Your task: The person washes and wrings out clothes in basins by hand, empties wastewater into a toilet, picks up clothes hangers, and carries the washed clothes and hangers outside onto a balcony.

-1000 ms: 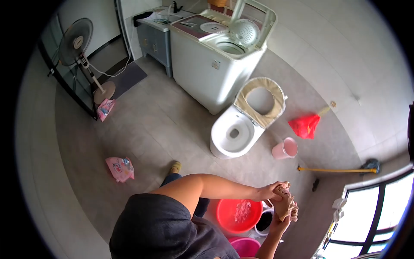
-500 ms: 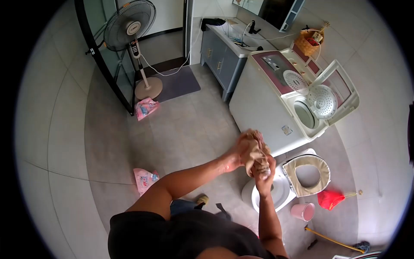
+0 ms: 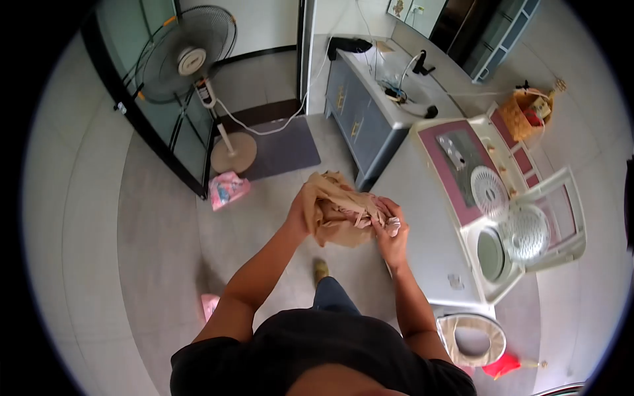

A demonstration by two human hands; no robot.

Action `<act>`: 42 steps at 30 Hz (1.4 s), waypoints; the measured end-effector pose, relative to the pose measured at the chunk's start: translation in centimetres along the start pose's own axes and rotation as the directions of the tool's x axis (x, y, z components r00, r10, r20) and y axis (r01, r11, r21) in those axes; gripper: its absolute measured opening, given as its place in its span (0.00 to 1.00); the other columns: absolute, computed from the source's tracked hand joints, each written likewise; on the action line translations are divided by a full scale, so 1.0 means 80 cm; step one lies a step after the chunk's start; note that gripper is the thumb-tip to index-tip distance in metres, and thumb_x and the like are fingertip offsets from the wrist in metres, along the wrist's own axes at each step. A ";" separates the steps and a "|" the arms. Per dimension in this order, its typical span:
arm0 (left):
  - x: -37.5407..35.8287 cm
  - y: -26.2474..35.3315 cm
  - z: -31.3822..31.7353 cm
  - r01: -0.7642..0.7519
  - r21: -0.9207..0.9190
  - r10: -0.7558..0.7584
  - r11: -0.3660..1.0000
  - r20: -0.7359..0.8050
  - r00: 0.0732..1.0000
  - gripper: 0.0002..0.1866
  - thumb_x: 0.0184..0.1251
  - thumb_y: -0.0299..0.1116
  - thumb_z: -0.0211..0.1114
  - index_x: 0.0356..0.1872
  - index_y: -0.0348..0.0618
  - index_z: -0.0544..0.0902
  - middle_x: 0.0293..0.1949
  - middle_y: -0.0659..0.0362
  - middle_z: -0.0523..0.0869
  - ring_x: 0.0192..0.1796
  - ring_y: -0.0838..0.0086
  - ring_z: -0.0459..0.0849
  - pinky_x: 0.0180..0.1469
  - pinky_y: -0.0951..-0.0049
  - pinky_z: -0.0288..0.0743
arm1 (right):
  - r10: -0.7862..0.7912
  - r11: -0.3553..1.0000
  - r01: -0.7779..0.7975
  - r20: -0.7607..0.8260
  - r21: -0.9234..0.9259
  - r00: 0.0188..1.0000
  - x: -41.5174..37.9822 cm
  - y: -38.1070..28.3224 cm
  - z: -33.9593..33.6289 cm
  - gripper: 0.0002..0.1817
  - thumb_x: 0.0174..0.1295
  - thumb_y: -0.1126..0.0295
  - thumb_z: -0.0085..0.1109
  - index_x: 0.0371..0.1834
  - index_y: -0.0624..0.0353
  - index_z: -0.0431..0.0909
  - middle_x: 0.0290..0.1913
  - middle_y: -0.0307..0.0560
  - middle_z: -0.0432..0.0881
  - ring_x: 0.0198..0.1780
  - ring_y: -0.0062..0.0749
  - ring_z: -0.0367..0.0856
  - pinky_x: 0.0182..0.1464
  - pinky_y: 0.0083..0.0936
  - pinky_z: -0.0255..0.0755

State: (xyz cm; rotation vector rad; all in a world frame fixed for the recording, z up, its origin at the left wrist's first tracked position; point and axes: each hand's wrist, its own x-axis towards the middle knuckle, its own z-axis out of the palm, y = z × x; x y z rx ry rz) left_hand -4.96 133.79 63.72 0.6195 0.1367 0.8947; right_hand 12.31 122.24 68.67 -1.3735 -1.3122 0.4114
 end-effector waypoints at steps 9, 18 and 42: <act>0.180 0.204 -0.141 -0.051 0.647 0.449 0.761 -0.468 0.761 0.20 0.70 0.48 0.53 0.45 0.41 0.78 0.43 0.58 0.81 0.45 0.73 0.79 0.47 0.72 0.74 | -0.320 0.937 0.323 -0.045 0.131 0.946 0.302 0.073 0.073 0.21 0.48 0.83 0.66 0.49 0.63 0.75 0.44 0.50 0.83 0.47 0.35 0.82 0.49 0.26 0.74; 0.359 0.334 -0.252 -0.187 0.632 0.576 0.752 -0.491 0.654 0.10 0.66 0.37 0.57 0.37 0.40 0.78 0.32 0.60 0.79 0.35 0.75 0.78 0.39 0.73 0.73 | 0.104 0.957 -0.192 0.357 0.220 0.928 0.471 0.189 0.169 0.31 0.42 0.62 0.78 0.46 0.60 0.70 0.41 0.42 0.80 0.43 0.22 0.77 0.46 0.22 0.72; 0.817 0.345 -0.343 0.290 0.889 -0.174 0.355 -0.242 0.955 0.29 0.51 0.14 0.65 0.59 0.36 0.73 0.50 0.58 0.80 0.51 0.76 0.79 0.55 0.77 0.73 | 0.398 0.714 -0.480 -0.269 -0.509 0.877 0.792 0.465 0.050 0.16 0.56 0.71 0.58 0.50 0.57 0.76 0.42 0.54 0.82 0.40 0.46 0.83 0.42 0.34 0.77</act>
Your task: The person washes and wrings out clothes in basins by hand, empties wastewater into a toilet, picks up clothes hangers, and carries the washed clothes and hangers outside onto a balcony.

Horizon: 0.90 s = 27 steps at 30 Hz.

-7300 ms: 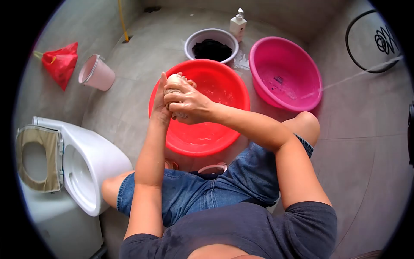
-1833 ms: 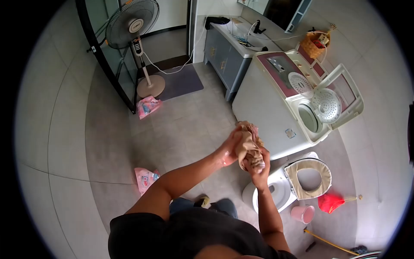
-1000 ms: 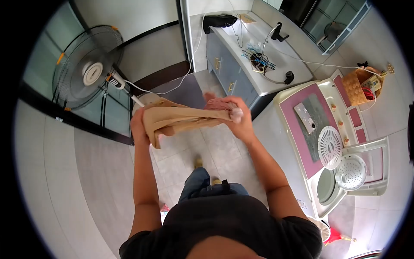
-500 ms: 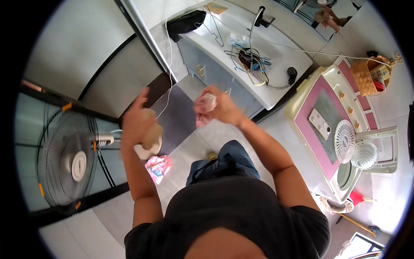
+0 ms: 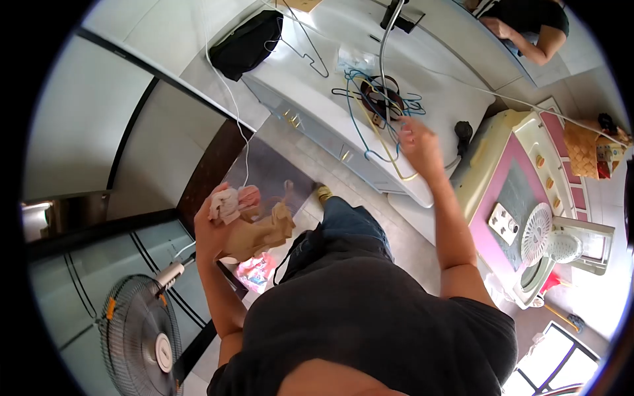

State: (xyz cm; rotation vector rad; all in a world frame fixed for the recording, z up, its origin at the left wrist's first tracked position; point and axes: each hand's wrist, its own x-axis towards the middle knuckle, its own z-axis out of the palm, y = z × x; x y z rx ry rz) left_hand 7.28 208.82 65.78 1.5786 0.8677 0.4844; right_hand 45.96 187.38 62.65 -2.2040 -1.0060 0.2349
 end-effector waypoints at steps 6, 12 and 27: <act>0.082 0.012 -0.026 -0.057 0.310 0.086 0.949 -0.080 0.993 0.30 0.50 0.15 0.67 0.59 0.38 0.74 0.50 0.57 0.81 0.51 0.74 0.79 0.56 0.75 0.72 | 0.329 0.833 -0.227 0.122 -0.504 0.937 0.064 0.109 0.009 0.14 0.57 0.61 0.60 0.37 0.61 0.81 0.29 0.53 0.84 0.34 0.43 0.84 0.42 0.33 0.76; 0.160 0.030 -0.039 -0.127 0.348 0.145 0.929 -0.026 0.989 0.31 0.50 0.18 0.67 0.60 0.42 0.74 0.49 0.55 0.82 0.51 0.72 0.80 0.56 0.73 0.72 | 0.644 0.728 -0.676 0.453 -0.114 0.617 0.083 0.076 0.024 0.25 0.52 0.46 0.61 0.33 0.62 0.82 0.33 0.51 0.85 0.41 0.42 0.83 0.46 0.38 0.75; 0.258 0.037 -0.075 -0.290 0.386 0.245 0.876 0.163 0.956 0.31 0.45 0.17 0.65 0.58 0.41 0.76 0.49 0.53 0.83 0.50 0.68 0.81 0.56 0.71 0.72 | 0.653 0.667 -0.645 -0.125 -0.374 0.747 0.057 0.066 0.074 0.20 0.46 0.56 0.61 0.39 0.58 0.79 0.46 0.58 0.77 0.50 0.50 0.77 0.50 0.39 0.72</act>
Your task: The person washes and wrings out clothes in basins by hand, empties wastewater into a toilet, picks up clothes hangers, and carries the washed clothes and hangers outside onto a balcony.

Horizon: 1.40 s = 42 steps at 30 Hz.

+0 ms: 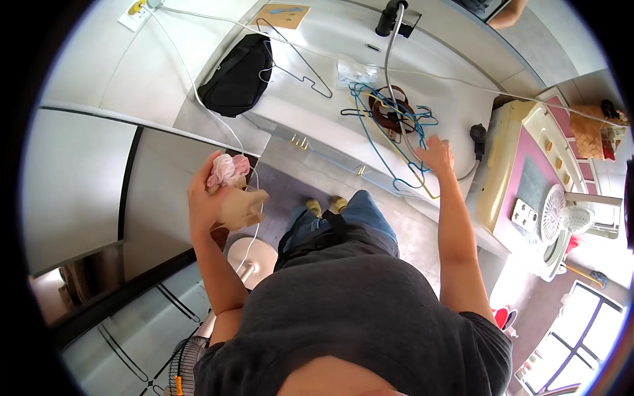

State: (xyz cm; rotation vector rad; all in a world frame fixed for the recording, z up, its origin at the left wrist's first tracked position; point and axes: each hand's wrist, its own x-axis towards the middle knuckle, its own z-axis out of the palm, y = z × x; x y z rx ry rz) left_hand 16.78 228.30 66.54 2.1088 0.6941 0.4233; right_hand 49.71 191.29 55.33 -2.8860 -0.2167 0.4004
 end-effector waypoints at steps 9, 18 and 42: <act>-0.018 -0.021 -0.016 0.049 0.032 -0.047 0.998 -0.058 0.997 0.31 0.44 0.17 0.66 0.57 0.43 0.77 0.47 0.54 0.83 0.49 0.68 0.81 0.54 0.71 0.73 | -0.003 0.846 -0.183 0.348 0.500 0.938 0.039 0.023 0.025 0.15 0.51 0.59 0.57 0.30 0.61 0.80 0.29 0.52 0.84 0.35 0.46 0.82 0.40 0.39 0.74; -0.046 -0.037 -0.025 0.135 0.035 -0.128 0.990 -0.161 0.979 0.31 0.44 0.17 0.65 0.57 0.42 0.77 0.48 0.55 0.83 0.49 0.70 0.81 0.53 0.72 0.73 | -0.151 0.986 0.147 -0.063 -0.074 0.986 -0.032 0.035 0.008 0.17 0.57 0.60 0.55 0.43 0.61 0.79 0.35 0.54 0.83 0.37 0.48 0.80 0.43 0.41 0.73; -0.083 -0.042 -0.051 0.263 0.092 -0.200 0.960 -0.429 0.881 0.28 0.49 0.23 0.69 0.57 0.42 0.76 0.48 0.54 0.83 0.50 0.69 0.81 0.55 0.71 0.73 | -0.423 0.724 0.342 -0.006 0.599 0.906 -0.112 0.062 -0.134 0.23 0.58 0.77 0.60 0.55 0.57 0.62 0.32 0.40 0.77 0.33 0.19 0.75 0.37 0.16 0.68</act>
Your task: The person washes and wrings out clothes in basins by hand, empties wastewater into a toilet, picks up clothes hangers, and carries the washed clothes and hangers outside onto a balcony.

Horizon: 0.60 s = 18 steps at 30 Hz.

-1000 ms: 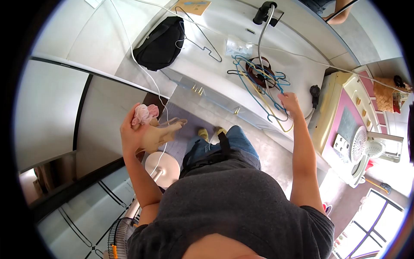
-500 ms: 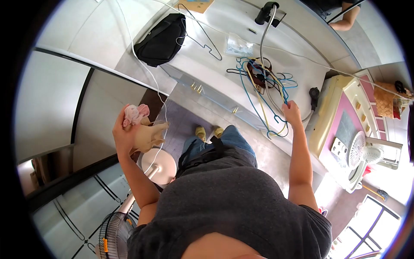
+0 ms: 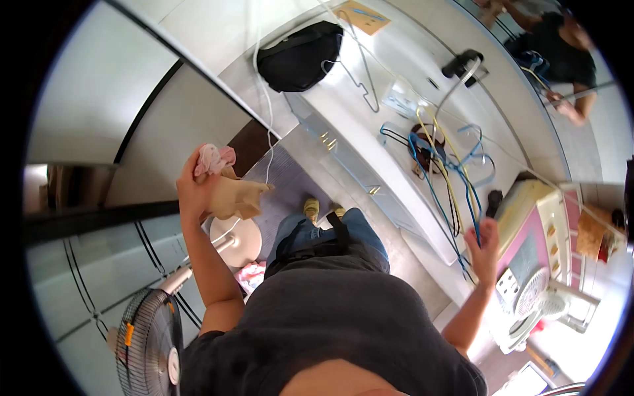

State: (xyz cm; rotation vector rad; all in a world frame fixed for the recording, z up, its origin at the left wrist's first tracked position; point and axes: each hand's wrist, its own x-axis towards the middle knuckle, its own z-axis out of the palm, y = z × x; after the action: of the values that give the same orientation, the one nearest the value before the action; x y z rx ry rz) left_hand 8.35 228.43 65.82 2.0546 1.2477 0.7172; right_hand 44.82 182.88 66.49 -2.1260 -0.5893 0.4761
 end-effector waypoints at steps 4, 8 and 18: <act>-0.004 -0.026 -0.022 0.065 0.052 -0.053 0.997 -0.195 0.979 0.28 0.50 0.24 0.69 0.57 0.42 0.76 0.50 0.53 0.83 0.51 0.67 0.82 0.55 0.70 0.73 | -0.007 0.999 0.002 0.101 0.053 0.995 -0.005 -0.096 -0.026 0.44 0.51 0.85 0.59 0.72 0.58 0.49 0.27 0.39 0.76 0.28 0.16 0.71 0.33 0.12 0.65; -0.004 -0.042 -0.052 0.135 0.150 -0.053 0.980 -0.454 0.889 0.29 0.49 0.27 0.71 0.57 0.44 0.76 0.50 0.52 0.83 0.51 0.66 0.82 0.54 0.70 0.73 | -0.242 0.964 0.263 0.273 -0.040 0.931 0.052 -0.116 0.027 0.23 0.61 0.73 0.56 0.61 0.64 0.68 0.22 0.29 0.64 0.24 0.12 0.58 0.26 0.12 0.51; 0.060 -0.166 -0.153 -0.028 -0.209 -0.091 0.977 -0.538 0.838 0.25 0.62 0.20 0.59 0.60 0.32 0.63 0.50 0.44 0.81 0.51 0.60 0.82 0.55 0.67 0.75 | -0.506 0.809 0.587 0.548 0.033 0.666 0.136 -0.263 0.342 0.15 0.58 0.74 0.59 0.50 0.58 0.76 0.36 0.56 0.81 0.33 0.48 0.81 0.36 0.33 0.73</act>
State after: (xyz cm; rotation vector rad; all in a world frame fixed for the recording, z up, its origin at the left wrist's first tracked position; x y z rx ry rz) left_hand -6.02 240.29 64.66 1.7003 1.4255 1.4297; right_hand 34.30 217.48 67.06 -1.7944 -1.5856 0.6926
